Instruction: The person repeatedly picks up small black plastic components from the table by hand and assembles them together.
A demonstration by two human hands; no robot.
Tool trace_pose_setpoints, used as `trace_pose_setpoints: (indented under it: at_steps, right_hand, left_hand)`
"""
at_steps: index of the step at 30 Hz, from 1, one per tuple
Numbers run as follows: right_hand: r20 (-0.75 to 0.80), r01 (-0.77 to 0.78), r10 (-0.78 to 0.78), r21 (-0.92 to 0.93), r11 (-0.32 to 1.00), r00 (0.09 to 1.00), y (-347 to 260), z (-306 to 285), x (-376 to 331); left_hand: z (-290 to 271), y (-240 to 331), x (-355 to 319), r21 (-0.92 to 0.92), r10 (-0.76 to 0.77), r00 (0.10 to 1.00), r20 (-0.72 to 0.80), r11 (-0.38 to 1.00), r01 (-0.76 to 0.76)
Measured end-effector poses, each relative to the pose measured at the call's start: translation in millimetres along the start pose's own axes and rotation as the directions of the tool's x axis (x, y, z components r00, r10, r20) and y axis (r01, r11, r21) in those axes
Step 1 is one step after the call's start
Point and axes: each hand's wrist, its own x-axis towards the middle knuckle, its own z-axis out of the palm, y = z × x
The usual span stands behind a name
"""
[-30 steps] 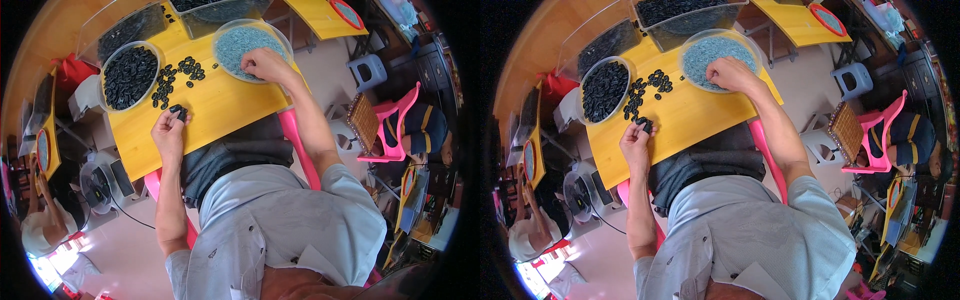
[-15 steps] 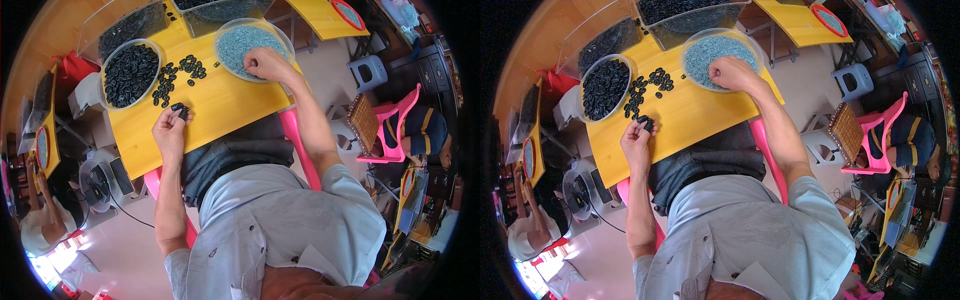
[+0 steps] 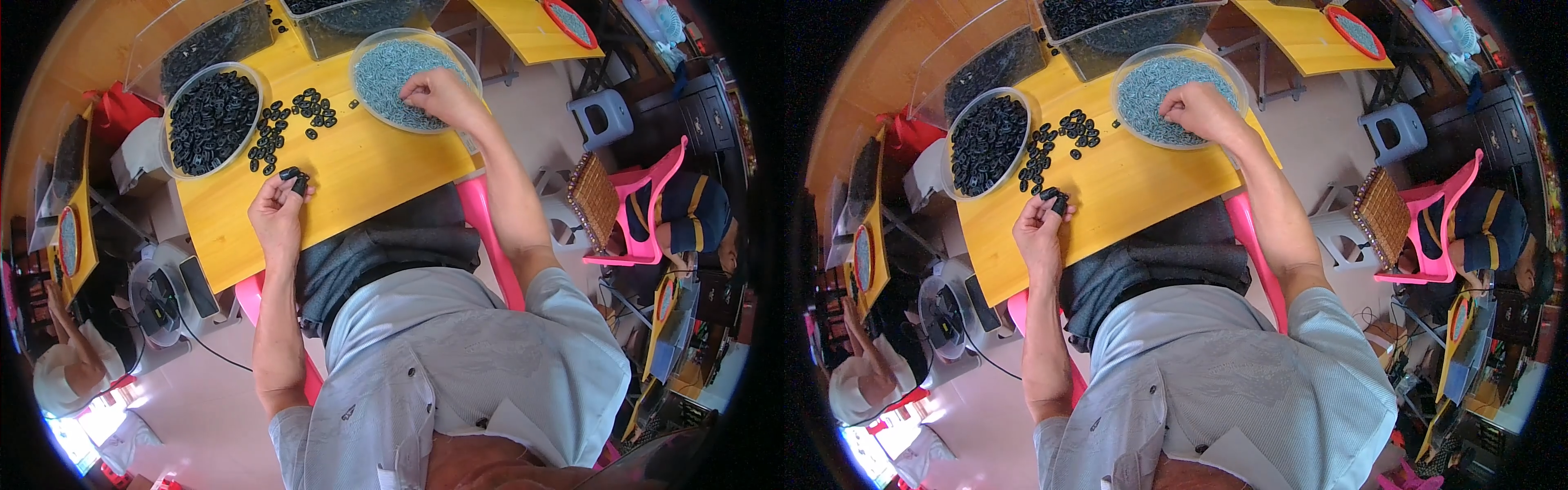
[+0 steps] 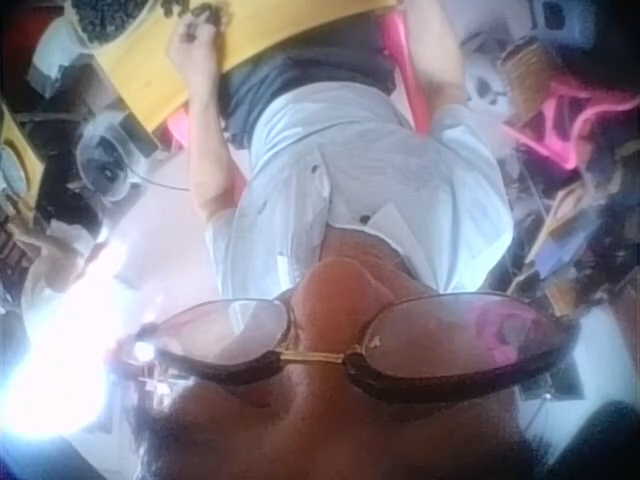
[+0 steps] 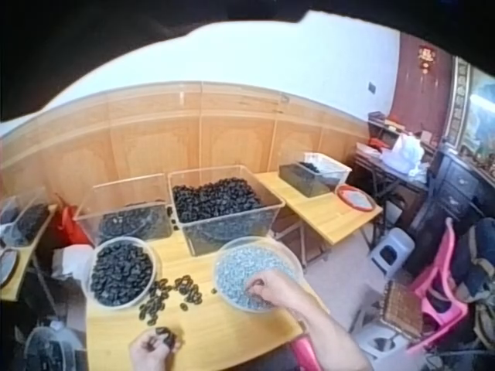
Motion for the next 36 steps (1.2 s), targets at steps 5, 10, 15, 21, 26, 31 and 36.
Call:
trace_pose_setpoints:
  at_steps: [5,10,15,21,26,31,36]
  right_hand:
    - [0.042,-0.121,0.115,0.177,0.977,0.992,-6.9,-5.8,-1.1]
    - [0.022,-0.154,0.152,0.172,0.973,0.988,-11.0,-7.3,-1.1]
    - [-0.002,-0.068,0.069,0.155,0.986,0.998,0.5,-4.2,0.3]
    - [0.01,0.067,-0.066,-0.171,0.983,0.998,-1.1,1.1,-0.4]
    - [0.015,0.008,-0.005,-0.264,0.965,1.0,-3.1,4.3,0.3]
    - [-0.022,0.021,-0.022,-0.053,0.998,1.0,7.8,0.7,1.5]
    - [-0.033,0.059,-0.061,-0.076,0.995,0.998,2.9,-2.8,-0.4]
  left_hand:
    - [-0.4,-0.5,0.3,-0.009,-0.013,1.0,-0.007,1.0,0.013]
    - [1.3,1.7,-0.6,-0.027,-0.019,1.0,-0.006,0.999,0.019]
    - [1.1,-0.2,0.2,-0.037,-0.028,1.0,-0.009,0.999,0.028]
    - [1.5,1.4,0.5,-0.012,-0.016,1.0,-0.001,1.0,0.016]
    - [1.8,2.8,-0.5,-0.003,-0.02,1.0,-0.013,1.0,0.02]
    - [3.0,3.0,-0.3,0.01,-0.018,1.0,-0.012,1.0,0.018]
    - [1.0,0.9,-0.6,0.0,-0.02,1.0,-0.014,1.0,0.02]
